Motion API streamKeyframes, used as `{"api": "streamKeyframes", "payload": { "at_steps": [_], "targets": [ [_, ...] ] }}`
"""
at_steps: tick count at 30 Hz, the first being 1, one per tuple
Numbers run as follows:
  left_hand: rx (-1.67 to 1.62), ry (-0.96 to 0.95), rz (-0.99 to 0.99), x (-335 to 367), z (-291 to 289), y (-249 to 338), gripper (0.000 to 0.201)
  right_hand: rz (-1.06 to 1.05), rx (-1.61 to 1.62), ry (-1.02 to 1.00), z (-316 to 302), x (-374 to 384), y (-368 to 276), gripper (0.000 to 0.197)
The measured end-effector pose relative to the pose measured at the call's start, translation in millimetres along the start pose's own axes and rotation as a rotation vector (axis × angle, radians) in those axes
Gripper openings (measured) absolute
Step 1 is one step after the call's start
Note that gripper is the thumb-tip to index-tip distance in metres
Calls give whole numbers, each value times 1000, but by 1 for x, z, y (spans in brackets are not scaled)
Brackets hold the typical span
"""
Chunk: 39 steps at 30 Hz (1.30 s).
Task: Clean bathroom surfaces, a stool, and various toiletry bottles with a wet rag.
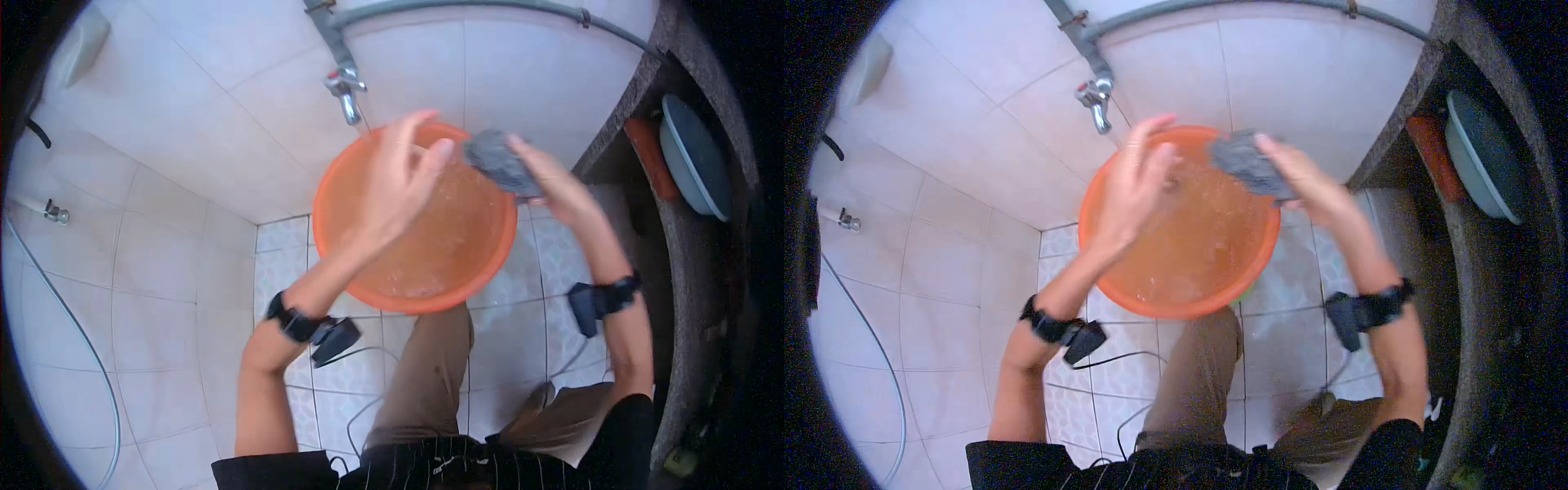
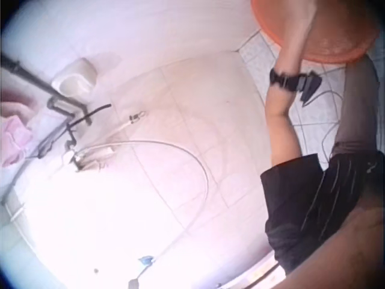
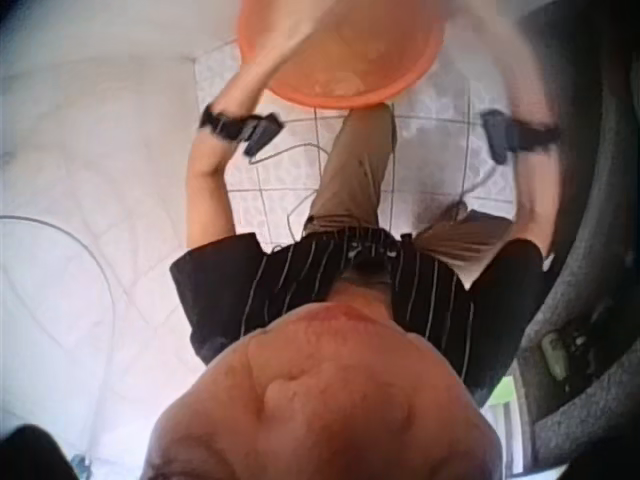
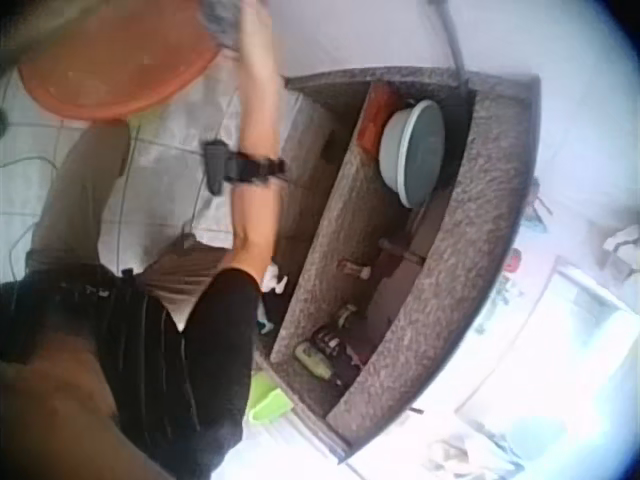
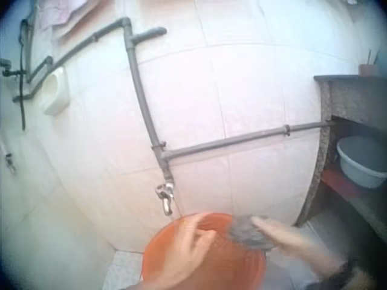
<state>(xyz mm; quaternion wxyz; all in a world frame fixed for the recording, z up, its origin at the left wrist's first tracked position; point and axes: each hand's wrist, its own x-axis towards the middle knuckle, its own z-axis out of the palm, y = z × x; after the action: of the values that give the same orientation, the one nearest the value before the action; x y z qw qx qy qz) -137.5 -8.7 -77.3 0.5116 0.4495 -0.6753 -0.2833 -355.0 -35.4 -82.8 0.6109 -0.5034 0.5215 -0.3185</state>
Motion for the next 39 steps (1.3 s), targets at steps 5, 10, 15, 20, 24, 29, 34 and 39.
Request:
{"api": "streamKeyframes", "payload": {
  "at_steps": [5, 10, 15, 20, 24, 29, 34, 39],
  "targets": [
    [577, 225, 397, 75, -121, 23, 41, -32, -196, 93, -157, -13, 8, 40],
    [1347, 287, 762, 154, -186, 15, 90, -298, -1196, 383, -217, -54, 37, 27],
    [1426, 110, 420, 179, -195, 2, 137, -85, -892, 516, -230, -82, 41, 28],
    [1492, 124, 339, 178, -192, 2, 143, -856, -640, 647, -104, -3, -94, 26],
    [1447, 157, 348, 176, -191, -4, 146, -1595, -1143, 779, 14, 46, -174, 48],
    [1448, 170, 345, 183, -184, -3, 147, -1873, -1253, 578, 102, 158, -156, 52],
    [1460, 300, 605, 182, -198, -19, 131, -1912, -1234, 679, 105, 177, -147, 35],
    [1402, 255, 522, 182, -196, -21, 144, -1771, -1384, 767, 21, 156, -139, 33]
  ]
}}
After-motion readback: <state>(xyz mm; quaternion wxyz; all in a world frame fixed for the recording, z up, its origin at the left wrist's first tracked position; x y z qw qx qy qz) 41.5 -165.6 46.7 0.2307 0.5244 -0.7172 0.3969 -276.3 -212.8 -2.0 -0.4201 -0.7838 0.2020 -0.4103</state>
